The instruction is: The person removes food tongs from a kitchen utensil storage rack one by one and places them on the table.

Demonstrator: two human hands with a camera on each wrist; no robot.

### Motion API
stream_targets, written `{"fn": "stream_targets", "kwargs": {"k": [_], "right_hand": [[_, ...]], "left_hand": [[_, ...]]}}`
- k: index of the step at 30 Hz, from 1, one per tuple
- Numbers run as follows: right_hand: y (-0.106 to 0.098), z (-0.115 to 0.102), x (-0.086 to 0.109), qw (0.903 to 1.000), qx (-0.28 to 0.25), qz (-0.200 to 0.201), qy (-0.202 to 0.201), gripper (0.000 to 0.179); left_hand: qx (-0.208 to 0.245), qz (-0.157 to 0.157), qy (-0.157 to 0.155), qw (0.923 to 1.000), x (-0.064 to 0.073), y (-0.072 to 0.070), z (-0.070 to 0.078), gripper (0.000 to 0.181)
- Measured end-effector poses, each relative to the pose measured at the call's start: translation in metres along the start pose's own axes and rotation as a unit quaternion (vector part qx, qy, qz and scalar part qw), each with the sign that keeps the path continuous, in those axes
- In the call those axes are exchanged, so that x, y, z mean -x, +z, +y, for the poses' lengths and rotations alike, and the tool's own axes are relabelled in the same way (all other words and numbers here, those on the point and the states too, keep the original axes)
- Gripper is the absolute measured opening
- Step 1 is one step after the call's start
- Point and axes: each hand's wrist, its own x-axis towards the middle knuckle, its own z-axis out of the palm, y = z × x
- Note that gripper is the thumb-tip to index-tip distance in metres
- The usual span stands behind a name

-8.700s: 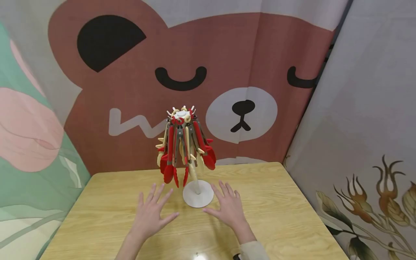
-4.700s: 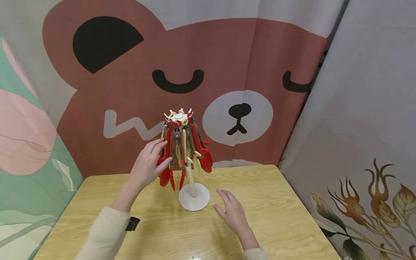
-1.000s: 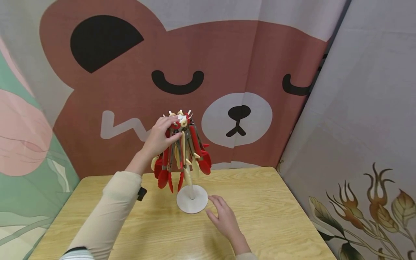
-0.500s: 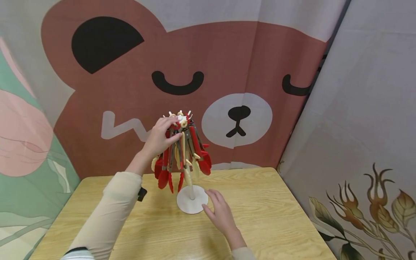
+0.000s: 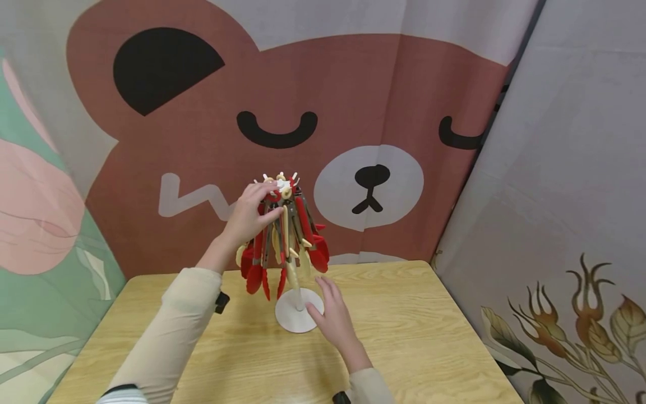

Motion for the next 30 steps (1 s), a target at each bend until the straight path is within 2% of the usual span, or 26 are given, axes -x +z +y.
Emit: {"fn": "stream_targets", "kwargs": {"k": [6, 14, 22, 30], "right_hand": [[0.004, -0.007, -0.016, 0.9989, -0.033, -0.022, 0.025, 0.062], [0.007, -0.009, -0.032, 0.9959, -0.08, -0.01, 0.041, 0.065], [0.005, -0.013, -0.042, 0.9943, -0.093, -0.004, 0.051, 0.068], [0.003, -0.015, -0.052, 0.9934, -0.098, 0.004, 0.06, 0.072]], "left_hand": [[0.0, 0.019, 0.01, 0.9998, 0.002, 0.0, -0.006, 0.046], [-0.007, 0.019, 0.016, 0.9997, 0.002, 0.002, -0.004, 0.046], [-0.004, 0.028, 0.018, 0.9994, 0.0, 0.008, -0.002, 0.045], [-0.013, 0.029, 0.013, 0.9994, 0.001, 0.007, -0.002, 0.045]]}}
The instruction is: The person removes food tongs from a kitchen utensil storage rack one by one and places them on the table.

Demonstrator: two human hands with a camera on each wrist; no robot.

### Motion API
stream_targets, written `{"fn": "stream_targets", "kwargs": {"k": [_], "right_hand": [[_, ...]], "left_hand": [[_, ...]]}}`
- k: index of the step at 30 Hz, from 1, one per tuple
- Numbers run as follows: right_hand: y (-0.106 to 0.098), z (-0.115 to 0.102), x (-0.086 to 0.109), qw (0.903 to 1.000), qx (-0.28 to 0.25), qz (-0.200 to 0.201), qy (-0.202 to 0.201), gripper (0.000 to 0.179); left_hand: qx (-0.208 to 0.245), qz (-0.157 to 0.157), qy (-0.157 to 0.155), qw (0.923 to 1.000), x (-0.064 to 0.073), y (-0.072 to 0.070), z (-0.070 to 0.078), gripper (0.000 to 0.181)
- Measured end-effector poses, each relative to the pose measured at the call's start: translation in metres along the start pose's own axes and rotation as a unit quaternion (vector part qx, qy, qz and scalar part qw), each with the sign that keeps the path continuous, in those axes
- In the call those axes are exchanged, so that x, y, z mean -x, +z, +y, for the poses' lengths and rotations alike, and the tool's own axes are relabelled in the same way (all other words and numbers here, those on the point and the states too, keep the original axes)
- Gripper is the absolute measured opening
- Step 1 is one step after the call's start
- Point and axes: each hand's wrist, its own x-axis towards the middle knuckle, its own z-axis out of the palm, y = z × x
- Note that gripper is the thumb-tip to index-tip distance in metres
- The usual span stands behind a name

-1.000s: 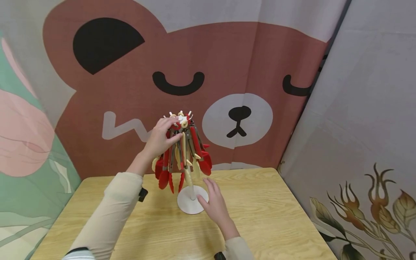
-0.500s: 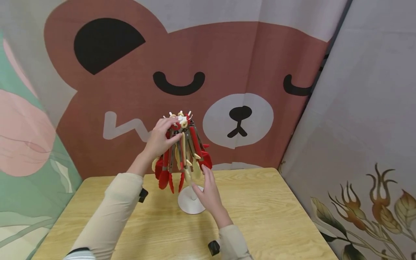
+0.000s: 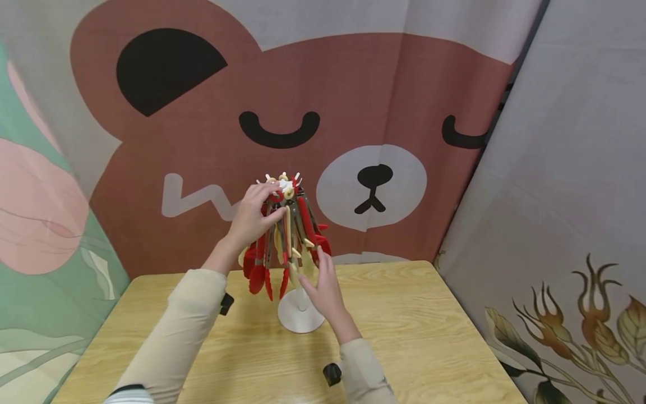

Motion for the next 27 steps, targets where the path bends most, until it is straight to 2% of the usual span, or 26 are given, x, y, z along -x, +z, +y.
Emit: {"fn": "stream_targets", "kwargs": {"k": [6, 13, 19, 27], "right_hand": [[0.0, -0.002, -0.006, 0.9996, 0.022, 0.0, -0.019, 0.074], [0.002, -0.006, -0.012, 0.9994, 0.033, 0.01, -0.006, 0.071], [0.005, -0.009, -0.017, 0.9991, 0.011, 0.04, 0.006, 0.065], [0.009, -0.012, -0.021, 0.9982, -0.016, 0.052, 0.025, 0.063]], "left_hand": [[-0.008, 0.002, -0.004, 1.0, 0.0, 0.0, 0.002, 0.044], [-0.005, 0.014, -0.007, 0.9999, 0.001, 0.002, 0.003, 0.044], [-0.006, 0.025, -0.003, 0.9997, 0.002, 0.006, 0.001, 0.043], [-0.005, 0.028, -0.005, 0.9996, 0.001, 0.005, 0.001, 0.043]]}}
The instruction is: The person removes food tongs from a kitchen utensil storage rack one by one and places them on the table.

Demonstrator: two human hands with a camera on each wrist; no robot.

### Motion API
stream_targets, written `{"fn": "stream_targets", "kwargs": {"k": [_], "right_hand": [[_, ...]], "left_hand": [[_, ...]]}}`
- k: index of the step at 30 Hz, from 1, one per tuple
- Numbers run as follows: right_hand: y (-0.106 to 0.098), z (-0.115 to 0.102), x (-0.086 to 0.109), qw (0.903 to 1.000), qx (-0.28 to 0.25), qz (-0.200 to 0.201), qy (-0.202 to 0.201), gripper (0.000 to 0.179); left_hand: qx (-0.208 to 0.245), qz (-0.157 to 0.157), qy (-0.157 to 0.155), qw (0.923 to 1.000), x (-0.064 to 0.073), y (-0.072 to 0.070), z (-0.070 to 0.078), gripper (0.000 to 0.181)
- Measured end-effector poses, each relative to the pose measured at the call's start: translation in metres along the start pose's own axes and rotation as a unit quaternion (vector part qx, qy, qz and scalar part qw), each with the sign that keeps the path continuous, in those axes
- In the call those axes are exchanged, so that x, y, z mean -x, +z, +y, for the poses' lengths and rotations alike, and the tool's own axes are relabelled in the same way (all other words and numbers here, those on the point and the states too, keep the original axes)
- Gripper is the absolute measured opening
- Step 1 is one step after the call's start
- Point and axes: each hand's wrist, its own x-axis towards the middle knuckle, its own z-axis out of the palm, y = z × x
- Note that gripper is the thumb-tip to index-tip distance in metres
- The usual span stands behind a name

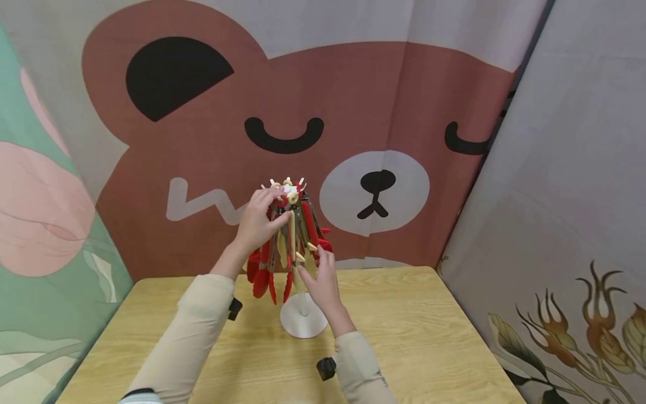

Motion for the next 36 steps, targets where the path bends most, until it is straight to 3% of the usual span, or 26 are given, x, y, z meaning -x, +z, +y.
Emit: {"fn": "stream_targets", "kwargs": {"k": [6, 15, 23, 36], "right_hand": [[0.0021, -0.0025, -0.002, 0.9994, -0.024, 0.019, 0.018, 0.053], [0.0041, -0.0053, -0.0019, 0.9987, 0.003, 0.042, 0.029, 0.05], [0.0037, -0.0031, 0.0022, 0.9958, 0.014, 0.09, -0.01, 0.043], [0.0039, -0.0004, 0.0014, 0.9942, 0.001, 0.101, -0.037, 0.044]], "left_hand": [[0.0, -0.001, -0.001, 1.0, -0.0006, 0.0001, -0.001, 0.043], [0.003, 0.0, 0.0, 1.0, -0.0001, 0.0009, -0.0022, 0.039], [0.011, -0.001, -0.001, 0.9999, 0.0016, 0.001, -0.002, 0.039], [0.017, 0.006, 0.005, 0.9998, -0.0004, 0.0002, -0.0031, 0.039]]}}
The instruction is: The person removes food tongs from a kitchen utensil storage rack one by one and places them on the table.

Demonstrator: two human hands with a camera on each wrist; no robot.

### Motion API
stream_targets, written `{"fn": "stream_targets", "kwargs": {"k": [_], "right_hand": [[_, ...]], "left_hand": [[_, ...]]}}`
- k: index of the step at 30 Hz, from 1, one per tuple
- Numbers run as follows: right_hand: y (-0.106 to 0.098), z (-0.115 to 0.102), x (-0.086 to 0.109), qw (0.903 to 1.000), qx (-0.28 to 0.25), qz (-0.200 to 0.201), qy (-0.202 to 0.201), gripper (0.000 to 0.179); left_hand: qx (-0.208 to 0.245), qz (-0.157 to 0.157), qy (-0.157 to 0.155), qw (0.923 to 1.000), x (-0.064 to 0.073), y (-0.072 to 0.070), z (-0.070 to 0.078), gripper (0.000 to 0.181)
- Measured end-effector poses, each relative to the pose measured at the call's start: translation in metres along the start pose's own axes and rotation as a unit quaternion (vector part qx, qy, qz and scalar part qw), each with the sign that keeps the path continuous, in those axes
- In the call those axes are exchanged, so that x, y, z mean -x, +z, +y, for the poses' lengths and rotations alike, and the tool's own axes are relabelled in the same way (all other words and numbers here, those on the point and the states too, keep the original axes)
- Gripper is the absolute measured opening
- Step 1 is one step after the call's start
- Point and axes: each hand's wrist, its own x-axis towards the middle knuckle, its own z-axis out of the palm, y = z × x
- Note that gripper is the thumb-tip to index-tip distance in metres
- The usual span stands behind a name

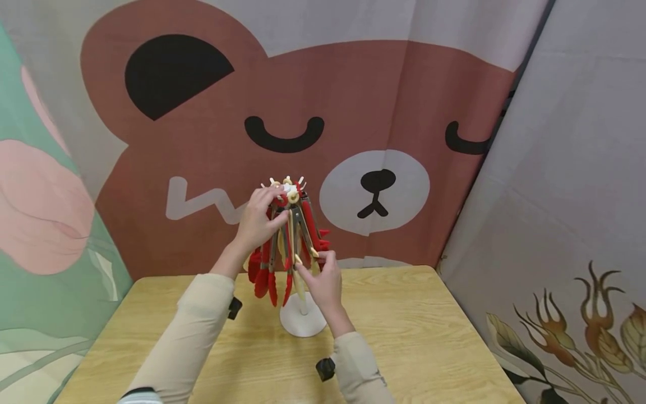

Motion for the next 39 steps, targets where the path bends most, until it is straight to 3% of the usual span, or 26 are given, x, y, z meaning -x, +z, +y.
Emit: {"fn": "stream_targets", "kwargs": {"k": [13, 24, 34, 39], "right_hand": [[0.0, 0.002, 0.001, 0.9994, -0.024, 0.017, -0.018, 0.042], [-0.001, 0.003, 0.006, 0.9986, -0.05, 0.02, -0.002, 0.042], [-0.008, -0.031, 0.009, 0.9957, -0.092, -0.003, -0.012, 0.034], [-0.008, -0.031, 0.01, 0.9909, -0.126, -0.034, -0.035, 0.036]], "left_hand": [[0.0, 0.003, 0.001, 1.0, -0.001, 0.0, 0.0, 0.039], [-0.005, 0.004, -0.007, 1.0, 0.0, 0.002, 0.002, 0.04], [-0.006, 0.003, -0.007, 1.0, 0.0, 0.001, 0.004, 0.04], [-0.009, 0.005, -0.004, 0.9999, 0.0, 0.003, 0.003, 0.04]]}}
